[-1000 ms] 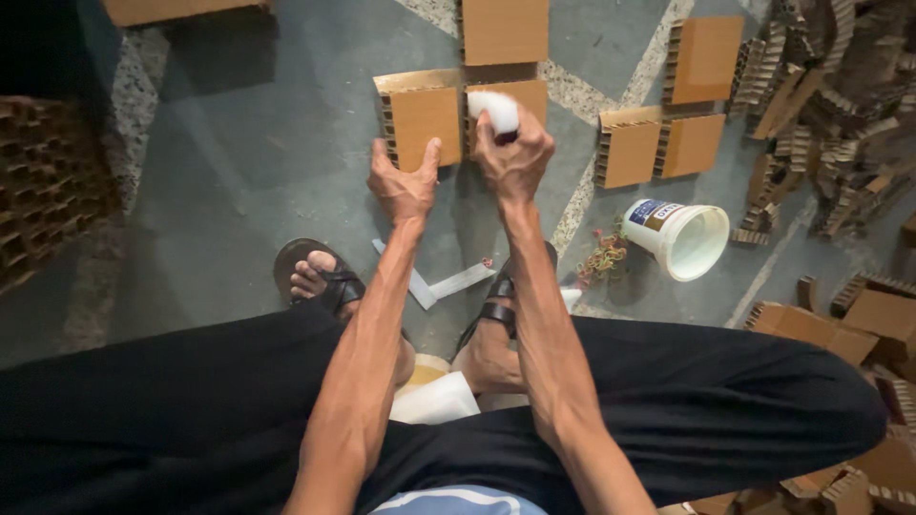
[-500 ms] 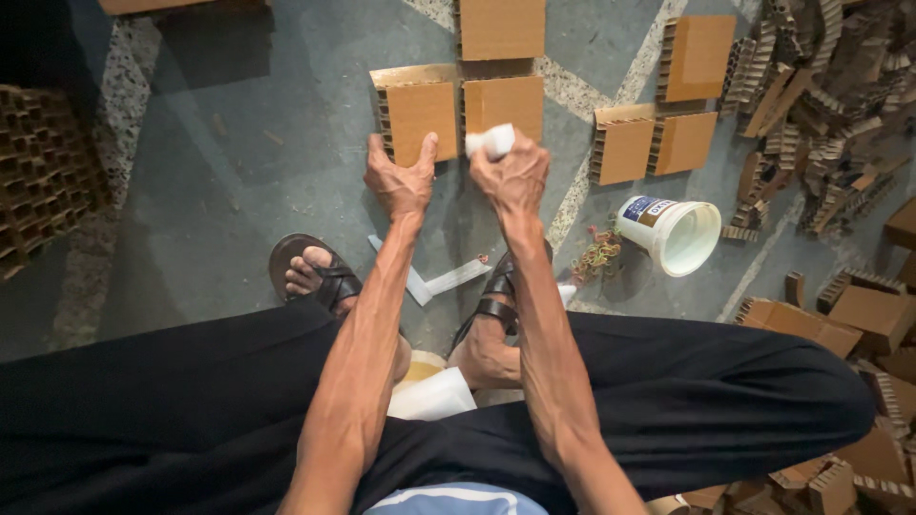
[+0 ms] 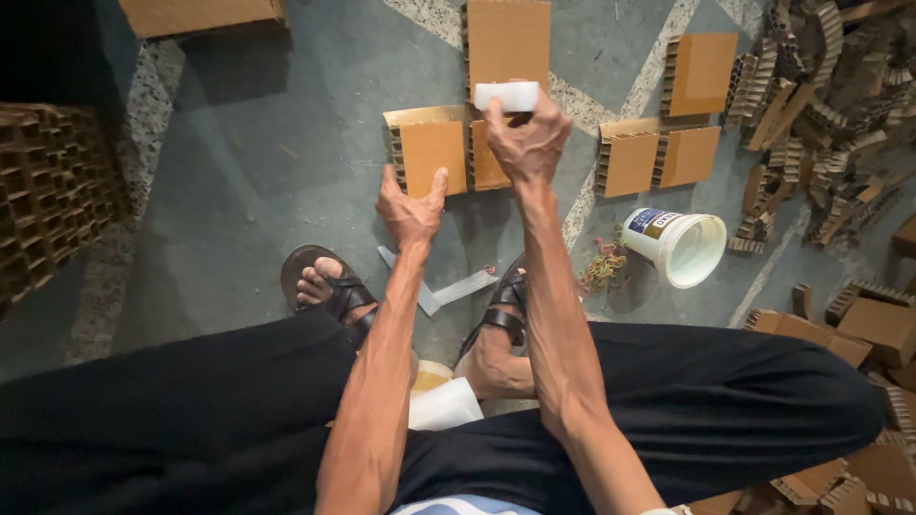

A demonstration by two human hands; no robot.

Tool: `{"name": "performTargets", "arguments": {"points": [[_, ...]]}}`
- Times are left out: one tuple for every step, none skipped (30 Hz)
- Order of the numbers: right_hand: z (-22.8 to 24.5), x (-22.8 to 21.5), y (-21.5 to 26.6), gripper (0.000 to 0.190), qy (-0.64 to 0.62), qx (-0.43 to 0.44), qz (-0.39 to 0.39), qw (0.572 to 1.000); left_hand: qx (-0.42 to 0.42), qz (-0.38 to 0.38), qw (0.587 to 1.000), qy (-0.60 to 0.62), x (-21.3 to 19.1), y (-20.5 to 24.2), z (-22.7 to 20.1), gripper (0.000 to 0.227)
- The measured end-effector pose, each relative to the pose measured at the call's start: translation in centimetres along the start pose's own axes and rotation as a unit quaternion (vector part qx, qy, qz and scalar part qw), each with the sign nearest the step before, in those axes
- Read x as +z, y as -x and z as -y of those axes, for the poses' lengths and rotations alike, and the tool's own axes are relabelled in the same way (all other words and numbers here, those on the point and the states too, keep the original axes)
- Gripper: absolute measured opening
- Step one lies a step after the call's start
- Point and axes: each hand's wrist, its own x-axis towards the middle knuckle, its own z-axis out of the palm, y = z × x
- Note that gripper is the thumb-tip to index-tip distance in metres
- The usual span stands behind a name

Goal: The person sits on the floor and uses a foam roller to apply glue from a white bucket onto small square cardboard pieces. They repeatedly dip the roller, apply glue to the edges and surfaces of the cardboard, and place the treated pieces on the floor.

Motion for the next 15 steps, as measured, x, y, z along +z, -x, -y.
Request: {"name": "performTargets", "arguments": {"points": [[0.0, 0.6, 0.1, 0.018, -0.002, -0.006, 0.0, 1.0, -0.014, 0.006, 1.0, -0.011, -0.1, 0.0, 0.1, 0.051], [0.0, 1.2, 0.2, 0.018, -0.005, -0.013, 0.0, 1.0, -0.002, 0.008, 1.0, -0.011, -0.2, 0.0, 0.1, 0.051], [-0.2, 1.6, 0.1, 0.017, -0.003, -0.02, -0.011, 1.0, 0.011, 0.008, 1.0, -0.01, -0.2, -0.2, 0.1, 0.05], [-0.4, 2.1, 0.0, 0.017, -0.001, -0.028, -0.021, 0.999, 0.025, 0.009, 1.0, -0.009, -0.2, -0.4, 0.0, 0.05], [-0.8, 2.5, 0.0, 0.017, 0.001, -0.034, -0.031, 0.999, 0.019, 0.012, 1.0, -0.005, -0.3, -0.4, -0.1, 0.05], [-1.4, 3.0, -0.2, 0.015, 0.005, -0.042, -0.031, 0.999, 0.014, 0.016, 1.0, -0.002, -0.3, -0.4, -0.2, 0.049], [-2.1, 3.5, -0.7, 0.014, 0.009, -0.049, -0.032, 0.998, 0.008, 0.02, 1.0, 0.002, -0.4, -0.4, -0.3, 0.049], [-3.0, 4.1, -1.2, 0.014, 0.013, -0.056, -0.032, 0.998, 0.002, 0.023, 1.0, 0.014, -0.4, -0.3, -0.5, 0.048], [-3.8, 5.0, -2.3, 0.015, 0.009, -0.068, -0.039, 0.997, -0.003, 0.025, 0.999, 0.026, -0.5, -0.3, -0.7, 0.048], [-4.8, 5.9, -3.6, 0.016, 0.006, -0.081, -0.046, 0.996, -0.007, 0.027, 0.999, 0.039, -0.5, -0.5, -0.9, 0.047], [-5.9, 6.7, -4.7, 0.018, 0.002, -0.091, -0.052, 0.995, -0.007, 0.027, 0.999, 0.027, -0.7, -0.5, -1.0, 0.047], [-7.0, 7.6, -5.9, 0.019, 0.008, -0.105, -0.051, 0.993, -0.007, 0.026, 1.0, 0.014, -0.8, -0.5, -1.2, 0.047], [-8.1, 8.3, -7.2, 0.02, 0.015, -0.118, -0.051, 0.992, -0.006, 0.026, 1.0, 0.003, -0.9, -0.5, -1.4, 0.048], [-9.1, 9.0, -8.4, 0.021, 0.022, -0.132, -0.051, 0.99, -0.007, 0.027, 1.0, 0.009, -1.0, -0.6, -1.6, 0.048], [-9.8, 9.8, -9.6, 0.017, 0.106, -0.208, -0.074, 0.97, -0.008, 0.027, 0.999, 0.015, -1.1, -0.6, -1.9, 0.047]]}}
